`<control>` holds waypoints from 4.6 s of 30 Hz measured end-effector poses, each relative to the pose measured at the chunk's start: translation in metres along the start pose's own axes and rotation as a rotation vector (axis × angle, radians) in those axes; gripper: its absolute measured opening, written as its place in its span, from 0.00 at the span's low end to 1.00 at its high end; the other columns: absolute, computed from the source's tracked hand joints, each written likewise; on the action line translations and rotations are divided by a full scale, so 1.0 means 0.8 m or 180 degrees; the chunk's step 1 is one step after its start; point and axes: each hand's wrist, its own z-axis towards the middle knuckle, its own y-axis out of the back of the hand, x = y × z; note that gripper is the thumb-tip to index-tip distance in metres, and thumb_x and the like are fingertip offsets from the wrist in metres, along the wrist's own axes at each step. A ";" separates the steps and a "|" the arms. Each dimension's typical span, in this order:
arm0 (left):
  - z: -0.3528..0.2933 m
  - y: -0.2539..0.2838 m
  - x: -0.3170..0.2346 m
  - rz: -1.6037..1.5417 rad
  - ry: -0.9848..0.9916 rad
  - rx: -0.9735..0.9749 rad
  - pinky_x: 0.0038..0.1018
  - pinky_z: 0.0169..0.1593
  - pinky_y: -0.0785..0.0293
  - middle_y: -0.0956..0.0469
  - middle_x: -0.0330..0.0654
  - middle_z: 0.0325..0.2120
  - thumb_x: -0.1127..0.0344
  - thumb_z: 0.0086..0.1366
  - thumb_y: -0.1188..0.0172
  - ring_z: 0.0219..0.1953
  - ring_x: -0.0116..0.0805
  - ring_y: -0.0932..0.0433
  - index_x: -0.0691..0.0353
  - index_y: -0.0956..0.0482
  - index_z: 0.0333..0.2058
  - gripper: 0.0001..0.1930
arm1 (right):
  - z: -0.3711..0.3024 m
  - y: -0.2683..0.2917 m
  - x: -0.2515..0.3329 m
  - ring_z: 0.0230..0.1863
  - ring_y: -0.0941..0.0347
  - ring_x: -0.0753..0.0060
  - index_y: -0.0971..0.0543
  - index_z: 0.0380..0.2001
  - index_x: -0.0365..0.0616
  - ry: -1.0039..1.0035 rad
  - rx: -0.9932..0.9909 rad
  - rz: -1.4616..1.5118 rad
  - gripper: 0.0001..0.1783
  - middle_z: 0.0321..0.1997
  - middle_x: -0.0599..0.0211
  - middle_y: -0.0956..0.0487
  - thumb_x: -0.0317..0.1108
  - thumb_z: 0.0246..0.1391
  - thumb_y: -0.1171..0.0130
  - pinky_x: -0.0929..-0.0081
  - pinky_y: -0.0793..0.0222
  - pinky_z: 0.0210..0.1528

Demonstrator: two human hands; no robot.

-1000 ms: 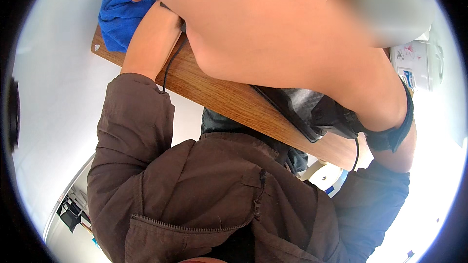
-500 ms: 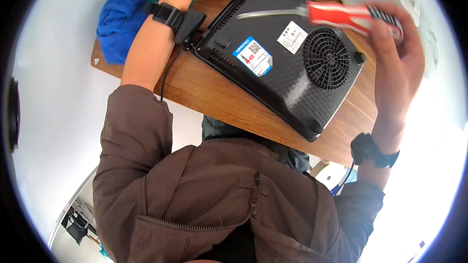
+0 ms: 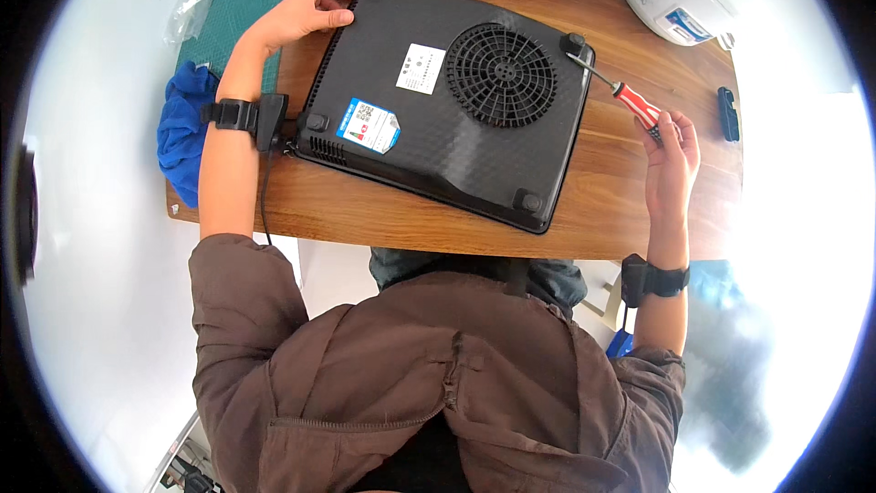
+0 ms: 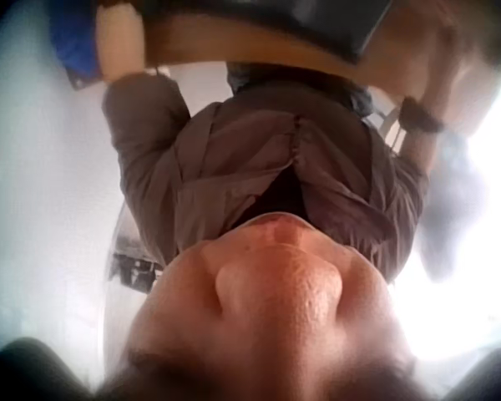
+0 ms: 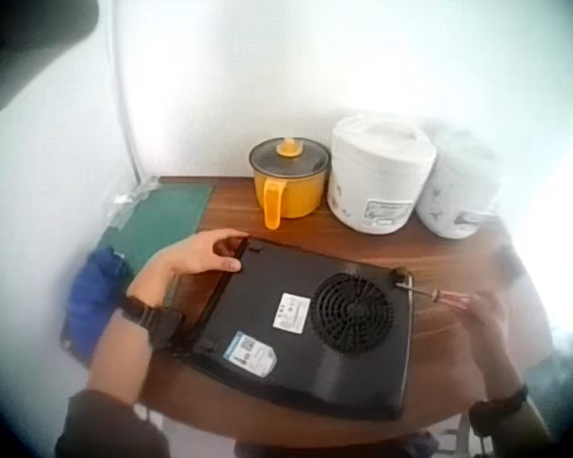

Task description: The person uses a screwdriver to remove screws from the bottom of a black electric appliance. They then lift off the bottom cover and set it aside, revealing the internal components including a heating element and control panel.

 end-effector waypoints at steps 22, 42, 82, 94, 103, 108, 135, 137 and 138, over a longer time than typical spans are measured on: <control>-0.032 -0.036 -0.095 0.0490 0.1340 -0.0166 0.31 0.39 0.20 0.22 0.59 0.54 0.35 0.63 0.34 0.49 0.41 0.19 0.77 0.36 0.66 0.50 | 0.000 0.067 -0.010 0.45 0.22 0.74 0.18 0.52 0.39 0.0820 -0.0698 -0.2868 0.18 0.47 0.67 0.18 0.34 0.61 0.32 0.73 0.28 0.50; -0.021 -0.046 -0.077 0.0506 0.1345 -0.0501 0.25 0.23 0.28 0.19 0.52 0.35 0.26 0.57 0.34 0.27 0.31 0.21 0.80 0.32 0.58 0.54 | 0.011 0.047 0.017 0.54 0.25 0.48 0.23 0.58 0.46 0.1508 -0.0076 -0.4577 0.26 0.52 0.55 0.23 0.36 0.56 0.31 0.56 0.29 0.57; -0.026 -0.061 -0.104 -0.0319 0.1278 -0.0425 0.38 0.66 0.32 0.27 0.67 0.57 0.35 0.60 0.31 0.62 0.51 0.26 0.85 0.36 0.62 0.53 | -0.065 -0.124 -0.011 0.57 0.24 0.67 0.34 0.69 0.28 -0.0704 0.0417 -0.1019 0.43 0.58 0.51 0.22 0.31 0.53 0.26 0.71 0.28 0.60; -0.024 -0.065 -0.076 -0.1138 0.0518 -0.0916 0.27 0.43 0.17 0.16 0.52 0.39 0.54 0.59 0.25 0.38 0.37 0.15 0.80 0.20 0.47 0.31 | -0.057 -0.134 -0.008 0.63 0.26 0.62 0.44 0.73 0.26 -0.0417 0.0550 -0.0491 0.47 0.66 0.52 0.30 0.21 0.54 0.31 0.68 0.30 0.65; -0.025 -0.041 -0.121 -0.1865 0.0241 -0.1194 0.34 0.56 0.23 0.23 0.52 0.54 0.68 0.61 0.26 0.52 0.40 0.21 0.74 0.32 0.59 0.32 | -0.036 -0.136 0.016 0.62 0.25 0.63 0.43 0.73 0.27 -0.0040 0.0734 -0.0603 0.46 0.65 0.54 0.29 0.20 0.53 0.32 0.68 0.27 0.62; -0.017 -0.032 -0.121 -0.1628 -0.0079 -0.1160 0.34 0.61 0.27 0.23 0.49 0.54 0.66 0.62 0.27 0.55 0.39 0.24 0.74 0.33 0.62 0.34 | -0.018 -0.141 0.028 0.62 0.25 0.63 0.42 0.73 0.31 0.0049 0.0813 -0.0621 0.47 0.65 0.55 0.29 0.20 0.52 0.32 0.68 0.28 0.63; 0.012 -0.006 -0.129 -0.1043 -0.1171 -0.2030 0.36 0.66 0.32 0.30 0.51 0.62 0.54 0.58 0.22 0.62 0.41 0.30 0.71 0.45 0.71 0.53 | 0.074 -0.150 0.063 0.68 0.32 0.58 0.49 0.75 0.31 0.1135 0.0961 -0.1125 0.51 0.71 0.54 0.35 0.16 0.54 0.33 0.64 0.30 0.67; 0.014 -0.005 -0.129 -0.1093 -0.1286 -0.2057 0.36 0.66 0.33 0.31 0.51 0.63 0.54 0.57 0.21 0.63 0.41 0.30 0.71 0.46 0.72 0.54 | 0.081 -0.149 0.064 0.68 0.31 0.58 0.49 0.75 0.31 0.1209 0.1089 -0.1027 0.51 0.71 0.55 0.35 0.15 0.53 0.33 0.64 0.30 0.67; 0.013 -0.005 -0.130 -0.1102 -0.1313 -0.2061 0.36 0.66 0.33 0.32 0.51 0.63 0.54 0.57 0.21 0.63 0.41 0.30 0.71 0.47 0.72 0.54 | 0.084 -0.147 0.064 0.68 0.31 0.58 0.49 0.75 0.31 0.1248 0.1088 -0.1041 0.51 0.70 0.55 0.35 0.15 0.52 0.33 0.64 0.30 0.67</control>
